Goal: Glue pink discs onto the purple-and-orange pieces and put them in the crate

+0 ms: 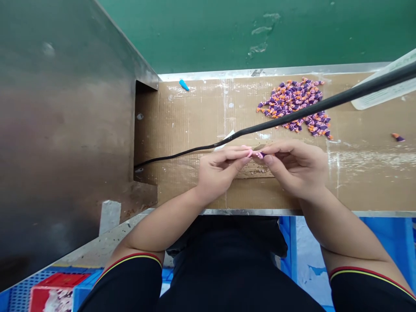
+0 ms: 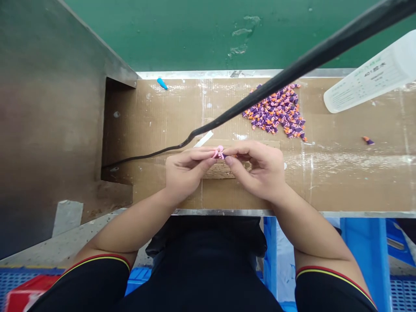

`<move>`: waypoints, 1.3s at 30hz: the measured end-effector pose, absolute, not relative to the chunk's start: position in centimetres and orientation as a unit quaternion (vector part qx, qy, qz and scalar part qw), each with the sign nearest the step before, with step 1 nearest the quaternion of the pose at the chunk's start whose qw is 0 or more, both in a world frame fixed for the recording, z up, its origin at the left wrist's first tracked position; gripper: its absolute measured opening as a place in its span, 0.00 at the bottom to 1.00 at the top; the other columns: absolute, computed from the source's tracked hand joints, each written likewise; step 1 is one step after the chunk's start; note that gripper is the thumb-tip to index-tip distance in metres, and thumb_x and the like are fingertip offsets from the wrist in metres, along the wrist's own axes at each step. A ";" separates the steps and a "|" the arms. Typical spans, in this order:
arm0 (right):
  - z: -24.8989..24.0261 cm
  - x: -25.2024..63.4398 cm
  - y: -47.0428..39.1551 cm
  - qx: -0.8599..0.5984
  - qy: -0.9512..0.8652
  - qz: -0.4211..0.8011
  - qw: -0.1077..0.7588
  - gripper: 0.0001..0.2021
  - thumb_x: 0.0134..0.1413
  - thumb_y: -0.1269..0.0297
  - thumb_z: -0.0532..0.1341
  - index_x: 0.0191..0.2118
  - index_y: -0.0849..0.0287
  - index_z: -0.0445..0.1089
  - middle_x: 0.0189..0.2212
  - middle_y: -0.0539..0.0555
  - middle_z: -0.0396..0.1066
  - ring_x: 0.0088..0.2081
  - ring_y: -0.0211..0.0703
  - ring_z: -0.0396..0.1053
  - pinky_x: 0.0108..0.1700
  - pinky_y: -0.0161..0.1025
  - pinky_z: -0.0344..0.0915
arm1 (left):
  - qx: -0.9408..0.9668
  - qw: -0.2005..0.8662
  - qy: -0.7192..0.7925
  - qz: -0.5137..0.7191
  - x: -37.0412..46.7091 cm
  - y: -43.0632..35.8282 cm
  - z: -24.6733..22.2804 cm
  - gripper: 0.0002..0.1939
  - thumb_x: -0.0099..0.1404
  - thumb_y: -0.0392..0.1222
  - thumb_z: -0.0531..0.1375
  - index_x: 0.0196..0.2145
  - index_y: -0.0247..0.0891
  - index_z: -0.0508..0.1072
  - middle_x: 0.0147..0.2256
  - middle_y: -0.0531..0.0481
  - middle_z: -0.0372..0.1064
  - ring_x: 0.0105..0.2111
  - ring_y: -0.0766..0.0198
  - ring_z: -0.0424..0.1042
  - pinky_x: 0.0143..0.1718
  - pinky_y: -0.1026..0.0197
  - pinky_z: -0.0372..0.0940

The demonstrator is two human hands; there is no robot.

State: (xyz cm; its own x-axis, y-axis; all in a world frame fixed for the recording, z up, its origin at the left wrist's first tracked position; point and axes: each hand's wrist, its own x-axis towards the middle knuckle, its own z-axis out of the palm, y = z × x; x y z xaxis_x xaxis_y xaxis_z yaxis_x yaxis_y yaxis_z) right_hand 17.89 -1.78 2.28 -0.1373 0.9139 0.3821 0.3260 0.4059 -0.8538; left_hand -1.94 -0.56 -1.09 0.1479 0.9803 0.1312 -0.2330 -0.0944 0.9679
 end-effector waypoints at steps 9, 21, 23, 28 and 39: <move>1.4 16.5 -1.9 -0.429 -0.740 0.129 0.501 0.09 0.67 0.70 0.70 0.46 0.45 0.80 0.41 0.49 0.86 0.37 0.46 0.85 0.39 0.43 0.86 | 0.297 0.746 0.353 0.480 -1.7 -0.5 -0.6 0.14 0.57 0.56 0.81 0.35 0.49 0.88 0.38 0.50 0.85 0.37 0.68 0.83 0.39 0.69 0.77; 1.2 16.3 -1.9 -0.432 -0.743 0.088 0.503 0.11 0.66 0.72 0.71 0.47 0.46 0.80 0.41 0.50 0.85 0.36 0.44 0.85 0.39 0.40 0.85 | 0.330 0.705 0.367 0.509 -1.4 -0.8 -0.7 0.13 0.58 0.55 0.81 0.36 0.50 0.88 0.40 0.49 0.85 0.38 0.65 0.82 0.40 0.64 0.78; 1.2 16.3 -1.9 -0.429 -0.746 0.080 0.503 0.10 0.66 0.72 0.71 0.47 0.47 0.80 0.42 0.50 0.86 0.36 0.43 0.85 0.39 0.40 0.85 | 0.343 0.693 0.370 0.515 -1.3 -0.9 -0.9 0.13 0.59 0.55 0.81 0.36 0.50 0.88 0.41 0.48 0.85 0.39 0.63 0.83 0.40 0.63 0.78; 1.2 16.4 -2.2 -0.462 -0.751 0.061 0.468 0.06 0.68 0.67 0.71 0.44 0.45 0.81 0.40 0.50 0.86 0.35 0.45 0.85 0.38 0.42 0.86 | 0.406 0.633 0.387 0.533 -1.3 -1.2 -1.1 0.12 0.63 0.56 0.79 0.38 0.49 0.89 0.41 0.47 0.85 0.48 0.55 0.85 0.56 0.51 0.80; 2.0 16.4 -2.7 -0.419 -0.769 0.032 0.482 0.12 0.65 0.74 0.72 0.47 0.46 0.80 0.41 0.49 0.86 0.35 0.43 0.85 0.38 0.37 0.86 | 0.574 0.428 0.377 0.588 -1.4 -1.7 -0.6 0.04 0.72 0.43 0.72 0.44 0.50 0.87 0.43 0.50 0.85 0.45 0.58 0.86 0.52 0.52 0.83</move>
State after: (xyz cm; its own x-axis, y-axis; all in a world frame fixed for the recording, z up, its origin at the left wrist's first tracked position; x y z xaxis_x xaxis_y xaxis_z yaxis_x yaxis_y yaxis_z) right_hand 16.40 -2.69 2.03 -0.1858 0.6744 0.7146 0.6135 0.6477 -0.4518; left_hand -1.42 -1.67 -0.63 0.0258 0.9355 0.3525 -0.0703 -0.3500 0.9341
